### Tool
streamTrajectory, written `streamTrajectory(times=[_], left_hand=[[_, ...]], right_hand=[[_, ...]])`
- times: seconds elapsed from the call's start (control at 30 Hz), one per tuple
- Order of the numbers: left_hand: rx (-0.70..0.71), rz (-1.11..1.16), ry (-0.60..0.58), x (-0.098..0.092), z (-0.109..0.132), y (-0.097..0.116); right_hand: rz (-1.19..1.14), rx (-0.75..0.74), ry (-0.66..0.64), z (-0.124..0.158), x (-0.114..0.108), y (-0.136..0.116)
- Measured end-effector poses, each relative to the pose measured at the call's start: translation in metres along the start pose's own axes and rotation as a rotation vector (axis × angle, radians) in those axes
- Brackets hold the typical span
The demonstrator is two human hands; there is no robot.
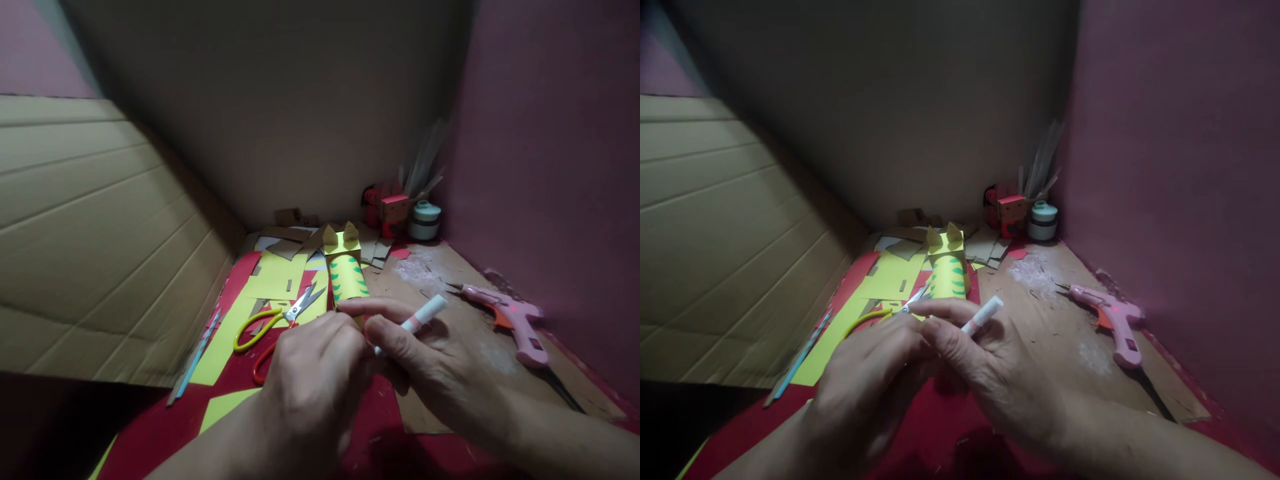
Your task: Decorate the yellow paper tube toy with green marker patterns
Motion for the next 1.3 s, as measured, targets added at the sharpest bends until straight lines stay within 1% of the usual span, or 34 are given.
streamTrajectory(times=[0.07, 0.13, 0.2, 0.3, 0.37, 0.47, 0.57, 0.73, 0.8, 0.93, 1.03, 1.1, 1.17, 1.23, 1.3], left_hand=[[-0.078, 0.046, -0.055, 0.002, 0.0, -0.002], [-0.231, 0.151, -0.114, 0.004, 0.0, -0.009], [-0.404, 0.273, -0.134, 0.006, 0.001, -0.015], [-0.595, 0.444, -0.092, 0.006, 0.001, -0.023], [-0.658, 0.53, -0.049, 0.006, 0.001, -0.025], [-0.679, 0.579, -0.009, 0.004, -0.001, -0.026], [-0.644, 0.557, -0.022, 0.004, -0.003, -0.024], [-0.417, 0.326, 0.0, 0.002, -0.002, -0.017], [-0.331, 0.235, 0.007, 0.002, 0.001, -0.015], [-0.173, 0.064, -0.052, 0.004, 0.003, -0.01], [-0.111, -0.006, -0.084, 0.005, 0.002, -0.005], [-0.141, 0.036, -0.103, 0.005, 0.001, -0.004], [-0.236, 0.126, -0.133, 0.005, 0.001, -0.005], [-0.391, 0.243, -0.16, 0.006, 0.001, -0.01], [-0.569, 0.402, -0.173, 0.007, 0.002, -0.016]], right_hand=[[-0.032, 0.033, -0.018, -0.001, -0.001, 0.002], [-0.096, 0.067, -0.03, -0.003, -0.002, 0.005], [-0.171, 0.088, -0.022, -0.007, -0.003, 0.006], [-0.265, 0.091, 0.001, -0.01, -0.004, 0.007], [-0.31, 0.095, 0.004, -0.011, -0.005, 0.007], [-0.335, 0.116, 0.01, -0.011, -0.007, 0.009], [-0.323, 0.133, 0.019, -0.011, -0.008, 0.011], [-0.316, 0.103, -0.021, -0.007, -0.008, 0.012], [-0.238, 0.072, -0.037, -0.003, -0.007, 0.011], [-0.029, 0.002, -0.02, 0.005, -0.004, 0.004], [0.021, -0.017, -0.014, 0.008, -0.001, -0.002], [-0.005, -0.017, -0.037, 0.008, -0.001, -0.003], [-0.071, 0.012, -0.069, 0.006, -0.003, 0.0], [-0.156, 0.058, -0.084, 0.002, -0.006, 0.005], [-0.247, 0.086, -0.062, -0.002, -0.01, 0.009]])
Point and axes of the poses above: each hand's wrist, its own z-axis away from the middle knuckle, its own x-axis out of the palm, y = z × x, the point moved 2 cm from there along -z, towards the middle knuckle, and after that the axes turned 4 degrees about y, right-handed, at the moved point
